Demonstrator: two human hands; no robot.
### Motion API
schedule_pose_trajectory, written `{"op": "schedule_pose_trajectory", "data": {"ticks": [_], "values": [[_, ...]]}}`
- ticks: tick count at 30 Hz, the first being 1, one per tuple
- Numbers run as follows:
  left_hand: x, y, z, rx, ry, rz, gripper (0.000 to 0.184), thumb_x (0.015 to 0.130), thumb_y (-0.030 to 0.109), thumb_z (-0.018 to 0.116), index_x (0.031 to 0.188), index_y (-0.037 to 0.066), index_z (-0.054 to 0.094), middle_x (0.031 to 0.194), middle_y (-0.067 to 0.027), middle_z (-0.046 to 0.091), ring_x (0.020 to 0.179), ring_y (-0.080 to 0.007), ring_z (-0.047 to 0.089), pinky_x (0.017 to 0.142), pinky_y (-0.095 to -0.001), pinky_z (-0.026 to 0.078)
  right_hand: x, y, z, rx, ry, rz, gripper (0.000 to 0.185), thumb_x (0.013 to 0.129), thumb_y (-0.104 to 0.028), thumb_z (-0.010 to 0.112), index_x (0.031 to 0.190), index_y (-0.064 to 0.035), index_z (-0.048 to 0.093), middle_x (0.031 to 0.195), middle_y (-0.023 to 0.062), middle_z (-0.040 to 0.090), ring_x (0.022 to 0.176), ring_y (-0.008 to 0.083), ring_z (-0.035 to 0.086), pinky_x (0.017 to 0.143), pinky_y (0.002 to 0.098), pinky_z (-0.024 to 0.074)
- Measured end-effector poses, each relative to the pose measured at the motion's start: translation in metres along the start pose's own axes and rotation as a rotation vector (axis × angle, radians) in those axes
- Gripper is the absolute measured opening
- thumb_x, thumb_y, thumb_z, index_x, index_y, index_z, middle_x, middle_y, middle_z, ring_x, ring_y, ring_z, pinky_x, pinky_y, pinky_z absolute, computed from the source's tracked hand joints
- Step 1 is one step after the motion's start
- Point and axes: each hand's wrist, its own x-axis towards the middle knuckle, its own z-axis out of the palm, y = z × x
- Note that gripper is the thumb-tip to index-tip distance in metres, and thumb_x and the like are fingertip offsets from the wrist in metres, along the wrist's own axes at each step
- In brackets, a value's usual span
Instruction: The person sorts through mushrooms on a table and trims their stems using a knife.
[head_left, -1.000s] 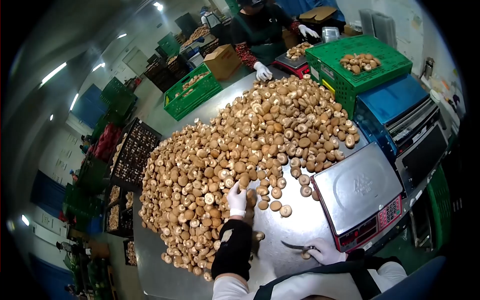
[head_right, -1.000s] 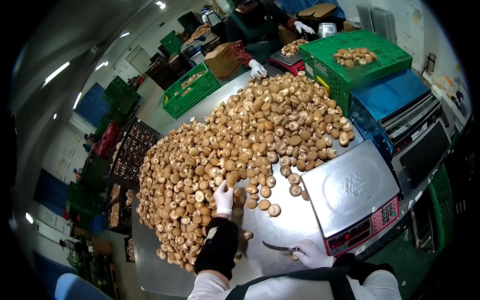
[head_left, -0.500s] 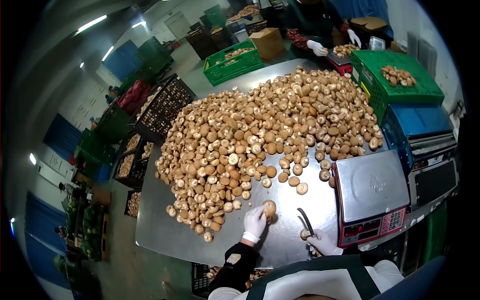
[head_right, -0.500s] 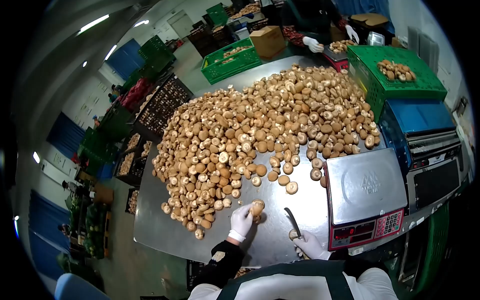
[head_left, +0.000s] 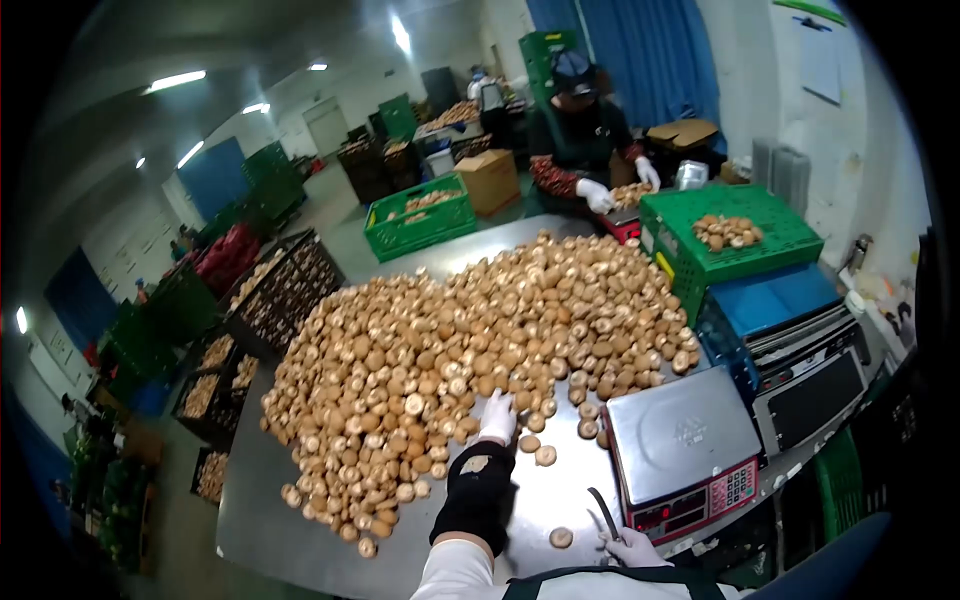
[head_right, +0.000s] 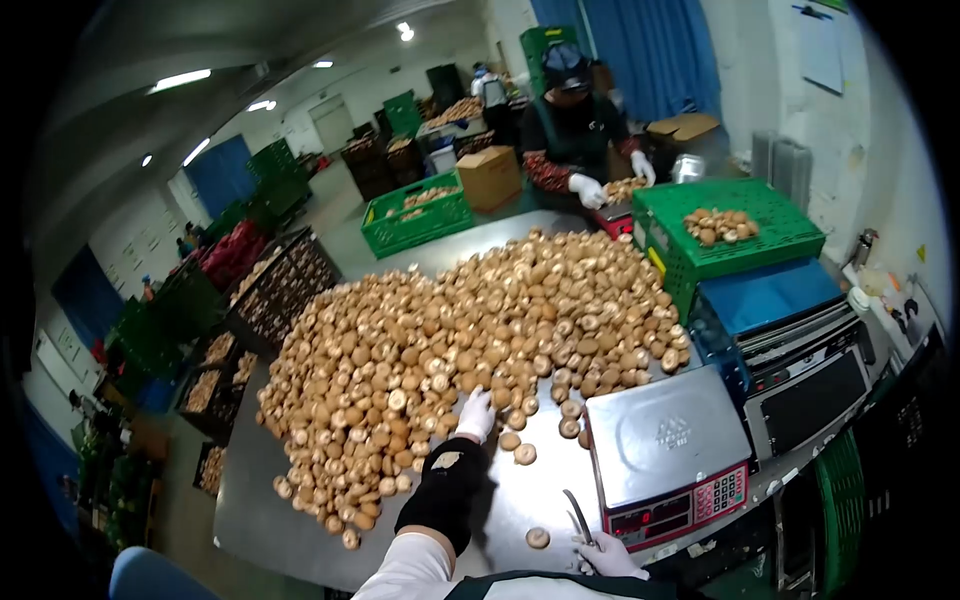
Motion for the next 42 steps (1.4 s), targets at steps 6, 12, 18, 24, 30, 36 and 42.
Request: {"op": "schedule_pose_trajectory", "data": {"ticks": [6,12,18,24,30,36,42], "values": [[-0.008,0.004,-0.009,-0.082,0.035,-0.015,0.020,0.082,0.010,0.056,0.100,0.009,0.065,0.100,-0.0210,0.059,0.092,-0.0399,0.057,0.081,-0.0458,0.047,0.011,0.014,-0.011,0.214,0.076,-0.024,0.025,0.090,-0.011,0.060,0.111,0.0020,0.060,0.067,0.0008,0.056,0.052,0.0062,0.054,0.048,0.0196,0.0424],[-0.165,0.003,-0.151,-0.424,0.321,-0.223,0.021,0.081,0.003,0.055,0.100,0.001,0.061,0.097,-0.0159,0.059,0.091,-0.0315,0.057,0.082,-0.0351,0.046,0.027,0.025,-0.003,0.143,-0.096,-0.037,0.026,0.090,-0.011,0.059,0.112,0.0026,0.056,0.074,0.0045,0.059,0.056,0.0097,0.057,0.050,0.0215,0.0457],[-0.397,-0.004,-0.235,-0.013,0.615,-0.739,0.017,0.082,0.001,0.054,0.098,-0.002,0.059,0.097,-0.0140,0.057,0.089,-0.0294,0.056,0.080,-0.0353,0.045,0.027,0.032,-0.007,0.195,-0.312,0.054,0.038,0.089,-0.002,0.053,0.125,0.0060,0.044,0.079,0.0105,0.059,0.077,0.0209,0.064,0.073,0.0330,0.0551],[-0.490,0.035,-0.238,0.206,0.552,-0.975,0.030,0.082,0.002,0.055,0.111,-0.001,0.061,0.101,-0.0188,0.066,0.097,-0.0338,0.063,0.082,-0.0368,0.049,0.075,0.036,0.026,0.338,-0.516,0.224,0.027,0.088,-0.005,0.051,0.114,-0.0001,0.047,0.090,0.0105,0.061,0.089,0.0243,0.065,0.078,0.0350,0.0557],[-0.446,0.111,-0.202,0.017,0.014,-0.689,0.037,0.082,0.004,0.055,0.118,0.008,0.061,0.089,-0.0216,0.065,0.079,-0.0352,0.065,0.065,-0.0364,0.052,0.069,-0.040,0.065,0.046,-0.299,-0.280,0.022,0.087,-0.005,0.057,0.106,0.0009,0.050,0.083,0.0053,0.061,0.076,0.0117,0.062,0.067,0.0236,0.0514],[-0.371,0.170,-0.167,-0.457,-0.169,-0.716,0.035,0.079,0.013,0.064,0.114,0.008,0.063,0.073,-0.0154,0.065,0.064,-0.0239,0.065,0.063,-0.0311,0.051,0.017,-0.023,0.099,-0.605,-0.851,-0.580,0.034,0.083,-0.020,0.070,0.104,0.0014,0.055,0.082,0.0045,0.058,0.074,0.0081,0.055,0.067,0.0231,0.0460],[-0.364,0.170,-0.147,-1.071,-0.007,-0.761,0.037,0.089,0.002,0.055,0.125,-0.003,0.052,0.126,-0.0081,0.052,0.107,-0.0152,0.056,0.089,-0.0257,0.048,0.016,-0.020,0.100,-0.169,-0.705,-0.172,0.024,0.087,-0.008,0.062,0.108,-0.0012,0.055,0.087,0.0018,0.058,0.071,0.0067,0.055,0.063,0.0201,0.0465]]}}
